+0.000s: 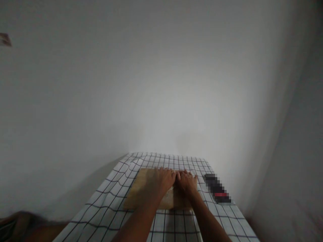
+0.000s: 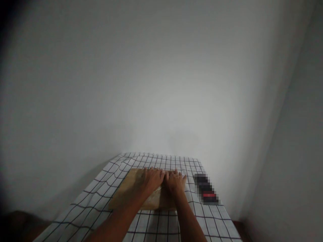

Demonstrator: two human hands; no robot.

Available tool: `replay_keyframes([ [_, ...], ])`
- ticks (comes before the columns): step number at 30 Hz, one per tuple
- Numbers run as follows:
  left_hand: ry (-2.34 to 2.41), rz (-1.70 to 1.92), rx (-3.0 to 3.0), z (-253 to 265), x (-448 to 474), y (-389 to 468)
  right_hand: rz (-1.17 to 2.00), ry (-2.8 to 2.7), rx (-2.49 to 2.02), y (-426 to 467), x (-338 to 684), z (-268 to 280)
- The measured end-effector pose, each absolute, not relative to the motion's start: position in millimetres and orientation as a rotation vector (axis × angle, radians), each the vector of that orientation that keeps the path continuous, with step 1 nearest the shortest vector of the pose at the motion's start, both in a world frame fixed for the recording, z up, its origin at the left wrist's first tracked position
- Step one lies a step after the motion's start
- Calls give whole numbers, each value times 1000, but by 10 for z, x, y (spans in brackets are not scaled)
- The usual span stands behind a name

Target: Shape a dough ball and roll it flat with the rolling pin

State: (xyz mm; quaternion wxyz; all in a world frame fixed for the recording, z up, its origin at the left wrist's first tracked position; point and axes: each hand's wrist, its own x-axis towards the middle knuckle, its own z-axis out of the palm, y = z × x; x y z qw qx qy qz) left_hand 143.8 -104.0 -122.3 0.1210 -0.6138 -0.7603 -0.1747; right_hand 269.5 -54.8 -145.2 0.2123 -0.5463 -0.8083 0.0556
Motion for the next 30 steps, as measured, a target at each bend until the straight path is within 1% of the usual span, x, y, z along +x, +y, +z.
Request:
replay_keyframes([
  [7, -2265, -536, -1823, -1101, 1521, -1244, 154, -2243, -1534, -669, 2739, -1444],
  [13, -2217, -577, -1789, -1162, 1554, -1345, 147, -2223, -1569, -822, 2786, -1410],
  [22, -2154, -606, -1830, -1214, 1554, -1481, 57, -2225, -1571, -984, 2821, -1386],
  [30, -2173, -659, -1804, -1261, 1528, -1585, 117, -2201, -1584, -1045, 2865, -1397],
])
